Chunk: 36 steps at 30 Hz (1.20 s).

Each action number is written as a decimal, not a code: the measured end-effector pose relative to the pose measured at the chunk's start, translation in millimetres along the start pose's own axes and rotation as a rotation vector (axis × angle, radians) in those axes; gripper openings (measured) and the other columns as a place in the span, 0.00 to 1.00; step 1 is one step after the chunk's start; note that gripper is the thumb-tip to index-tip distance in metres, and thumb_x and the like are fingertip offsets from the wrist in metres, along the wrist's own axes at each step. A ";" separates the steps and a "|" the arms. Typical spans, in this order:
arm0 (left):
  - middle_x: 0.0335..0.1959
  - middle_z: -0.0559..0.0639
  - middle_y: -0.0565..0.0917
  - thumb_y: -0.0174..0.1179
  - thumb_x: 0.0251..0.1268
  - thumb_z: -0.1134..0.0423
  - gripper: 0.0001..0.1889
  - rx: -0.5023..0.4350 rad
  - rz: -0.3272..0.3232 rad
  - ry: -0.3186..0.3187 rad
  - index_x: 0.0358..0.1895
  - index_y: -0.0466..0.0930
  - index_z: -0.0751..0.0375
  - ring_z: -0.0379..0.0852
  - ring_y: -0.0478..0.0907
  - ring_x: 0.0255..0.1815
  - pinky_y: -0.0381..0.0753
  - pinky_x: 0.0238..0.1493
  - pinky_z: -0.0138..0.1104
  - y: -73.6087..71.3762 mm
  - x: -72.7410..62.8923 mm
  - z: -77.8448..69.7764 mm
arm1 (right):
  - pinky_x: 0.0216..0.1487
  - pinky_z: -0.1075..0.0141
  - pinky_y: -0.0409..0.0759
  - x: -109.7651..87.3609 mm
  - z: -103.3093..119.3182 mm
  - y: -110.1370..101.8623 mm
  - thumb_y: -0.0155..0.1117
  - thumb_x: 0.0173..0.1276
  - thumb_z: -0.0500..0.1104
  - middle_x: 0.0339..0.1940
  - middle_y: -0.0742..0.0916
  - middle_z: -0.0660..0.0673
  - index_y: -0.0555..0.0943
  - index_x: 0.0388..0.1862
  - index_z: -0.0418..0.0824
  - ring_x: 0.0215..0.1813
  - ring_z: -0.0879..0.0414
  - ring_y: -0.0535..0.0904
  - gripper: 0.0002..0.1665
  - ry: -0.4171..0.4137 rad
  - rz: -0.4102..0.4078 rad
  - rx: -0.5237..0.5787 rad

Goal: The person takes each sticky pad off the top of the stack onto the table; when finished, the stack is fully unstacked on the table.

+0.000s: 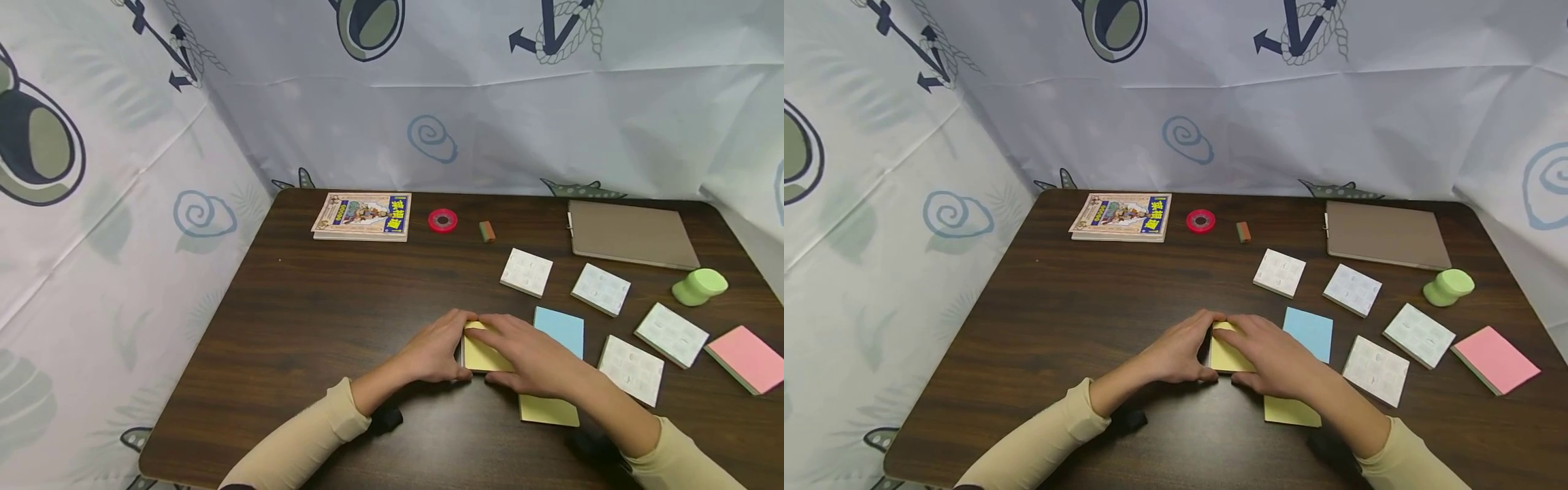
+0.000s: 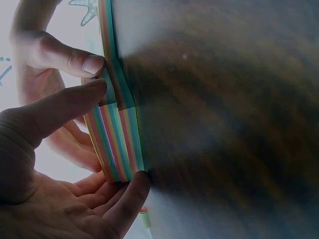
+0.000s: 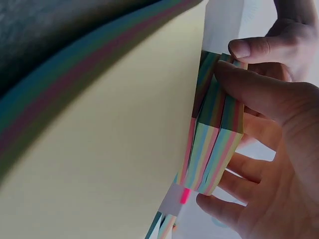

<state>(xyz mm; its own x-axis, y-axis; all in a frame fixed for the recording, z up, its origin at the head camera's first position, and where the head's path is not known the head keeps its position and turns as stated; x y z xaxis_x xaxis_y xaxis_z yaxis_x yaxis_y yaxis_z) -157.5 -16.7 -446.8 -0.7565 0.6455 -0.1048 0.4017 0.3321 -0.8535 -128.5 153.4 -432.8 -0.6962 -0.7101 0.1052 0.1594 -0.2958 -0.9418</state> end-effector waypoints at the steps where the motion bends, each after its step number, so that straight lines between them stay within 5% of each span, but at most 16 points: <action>1: 0.62 0.48 0.72 0.79 0.43 0.56 0.46 0.002 0.001 0.000 0.68 0.63 0.57 0.42 0.71 0.58 0.72 0.56 0.38 0.0 -0.1 0.0 | 0.60 0.47 0.71 0.7 -0.1 0.2 0.76 0.57 0.51 0.67 0.74 0.42 0.71 0.70 0.46 0.65 0.47 0.71 0.43 0.001 0.003 -0.002; 11: 0.61 0.50 0.72 0.79 0.44 0.58 0.46 0.030 -0.003 0.024 0.68 0.63 0.59 0.43 0.71 0.58 0.72 0.57 0.37 0.3 0.6 -0.6 | 0.55 0.49 0.75 0.1 -2.2 -5.1 0.78 0.53 0.49 0.63 0.76 0.43 0.75 0.66 0.47 0.60 0.49 0.74 0.41 0.028 -0.003 -0.013; 17: 0.59 0.50 0.73 0.79 0.43 0.59 0.44 0.033 -0.017 0.028 0.67 0.66 0.61 0.44 0.72 0.59 0.72 0.57 0.38 -0.1 0.9 -2.6 | 0.53 0.49 0.76 -19.6 -9.7 -20.3 0.80 0.51 0.49 0.60 0.78 0.41 0.77 0.64 0.47 0.57 0.46 0.77 0.39 0.092 -0.030 -0.026; 25: 0.59 0.49 0.73 0.78 0.45 0.58 0.42 0.045 -0.027 0.049 0.66 0.67 0.61 0.44 0.71 0.60 0.71 0.58 0.37 1.0 1.8 -2.4 | 0.42 0.48 0.77 -83.1 -44.8 -54.4 0.82 0.45 0.48 0.56 0.78 0.43 0.76 0.65 0.47 0.52 0.47 0.77 0.45 0.319 -0.088 -0.034; 31: 0.58 0.49 0.74 0.78 0.45 0.58 0.41 0.048 -0.028 0.056 0.65 0.69 0.61 0.44 0.72 0.59 0.71 0.59 0.37 1.6 2.1 -1.5 | 0.31 0.62 0.71 -148.2 -78.8 -62.8 0.86 0.36 0.54 0.48 0.80 0.42 0.75 0.61 0.44 0.36 0.59 0.72 0.51 0.465 -0.110 -0.096; 36: 0.58 0.49 0.74 0.79 0.44 0.58 0.41 0.050 -0.027 0.050 0.65 0.69 0.60 0.43 0.72 0.58 0.71 0.59 0.36 0.4 2.0 -1.5 | 0.30 0.60 0.67 -189.7 -102.6 -60.8 0.87 0.28 0.53 0.41 0.81 0.34 0.76 0.53 0.36 0.36 0.50 0.73 0.50 0.609 -0.047 -0.127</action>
<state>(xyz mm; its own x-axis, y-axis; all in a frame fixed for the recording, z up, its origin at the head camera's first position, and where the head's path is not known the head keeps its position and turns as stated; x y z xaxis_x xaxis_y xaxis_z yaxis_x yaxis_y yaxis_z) -158.0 -14.2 -446.6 -0.7396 0.6706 -0.0564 0.3537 0.3160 -0.8804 -78.0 371.7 -428.3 -0.9805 -0.1958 -0.0184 0.0608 -0.2127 -0.9752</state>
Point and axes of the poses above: each hand's wrist, its own x-axis towards the middle knuckle, its own y-axis out of the palm, z = x × y, the point moved 3 cm from there along x, towards the middle knuckle
